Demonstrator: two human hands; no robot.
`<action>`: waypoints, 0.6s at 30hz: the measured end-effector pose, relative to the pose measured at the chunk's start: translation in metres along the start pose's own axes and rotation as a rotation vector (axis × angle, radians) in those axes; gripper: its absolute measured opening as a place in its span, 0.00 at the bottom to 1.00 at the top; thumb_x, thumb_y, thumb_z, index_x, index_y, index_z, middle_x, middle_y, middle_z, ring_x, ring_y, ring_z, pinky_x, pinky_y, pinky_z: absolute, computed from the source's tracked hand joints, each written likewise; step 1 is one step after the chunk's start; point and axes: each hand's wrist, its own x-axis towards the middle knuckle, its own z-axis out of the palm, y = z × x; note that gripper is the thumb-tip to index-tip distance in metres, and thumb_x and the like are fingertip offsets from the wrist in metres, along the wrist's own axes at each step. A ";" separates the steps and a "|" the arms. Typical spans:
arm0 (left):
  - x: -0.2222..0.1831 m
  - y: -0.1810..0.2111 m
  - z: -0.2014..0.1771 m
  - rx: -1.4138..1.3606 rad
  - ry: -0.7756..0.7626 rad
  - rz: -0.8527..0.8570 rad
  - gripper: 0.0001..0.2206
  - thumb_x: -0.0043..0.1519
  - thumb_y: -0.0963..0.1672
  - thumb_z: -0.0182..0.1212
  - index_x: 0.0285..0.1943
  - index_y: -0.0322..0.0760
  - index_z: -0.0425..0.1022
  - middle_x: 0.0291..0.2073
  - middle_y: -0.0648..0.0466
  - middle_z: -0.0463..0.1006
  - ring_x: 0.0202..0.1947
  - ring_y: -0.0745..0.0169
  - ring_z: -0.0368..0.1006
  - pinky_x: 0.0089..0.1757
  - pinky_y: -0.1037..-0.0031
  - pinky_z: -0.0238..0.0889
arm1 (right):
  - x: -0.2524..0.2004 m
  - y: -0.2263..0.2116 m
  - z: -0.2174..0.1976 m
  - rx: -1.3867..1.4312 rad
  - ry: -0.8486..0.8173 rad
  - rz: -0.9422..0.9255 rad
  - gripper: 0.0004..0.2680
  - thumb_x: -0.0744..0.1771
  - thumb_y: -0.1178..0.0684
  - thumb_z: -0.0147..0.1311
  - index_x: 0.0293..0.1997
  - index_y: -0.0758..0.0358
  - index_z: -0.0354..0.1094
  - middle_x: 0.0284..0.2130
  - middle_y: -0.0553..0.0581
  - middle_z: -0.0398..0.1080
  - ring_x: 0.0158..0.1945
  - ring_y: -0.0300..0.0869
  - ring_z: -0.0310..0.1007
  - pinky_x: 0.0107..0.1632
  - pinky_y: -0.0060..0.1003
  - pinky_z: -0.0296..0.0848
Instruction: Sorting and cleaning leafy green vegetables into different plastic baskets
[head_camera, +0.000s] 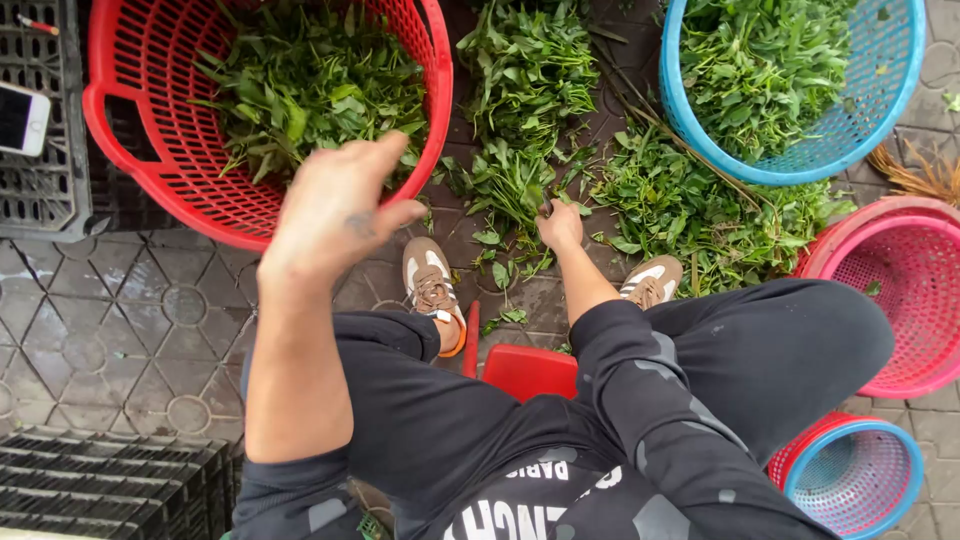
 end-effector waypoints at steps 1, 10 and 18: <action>0.002 0.007 0.001 0.000 0.005 -0.004 0.34 0.53 0.50 0.76 0.67 0.31 0.72 0.47 0.35 0.81 0.47 0.30 0.78 0.51 0.43 0.66 | -0.006 -0.004 -0.007 -0.004 0.001 -0.006 0.09 0.63 0.45 0.63 0.46 0.42 0.77 0.43 0.53 0.67 0.49 0.53 0.77 0.54 0.47 0.76; 0.052 0.018 0.077 0.061 0.001 0.130 0.22 0.60 0.51 0.68 0.63 0.45 0.74 0.38 0.48 0.80 0.38 0.38 0.80 0.43 0.52 0.72 | -0.109 -0.040 -0.124 0.804 0.008 -0.234 0.07 0.65 0.55 0.64 0.46 0.55 0.79 0.23 0.45 0.72 0.25 0.27 0.65 0.28 0.20 0.66; 0.087 0.077 0.177 0.181 -0.100 0.262 0.10 0.58 0.51 0.70 0.44 0.51 0.84 0.37 0.56 0.83 0.49 0.48 0.77 0.64 0.37 0.48 | -0.141 -0.029 -0.178 1.079 -0.136 -0.472 0.07 0.67 0.60 0.60 0.48 0.70 0.74 0.27 0.57 0.74 0.21 0.27 0.60 0.24 0.21 0.63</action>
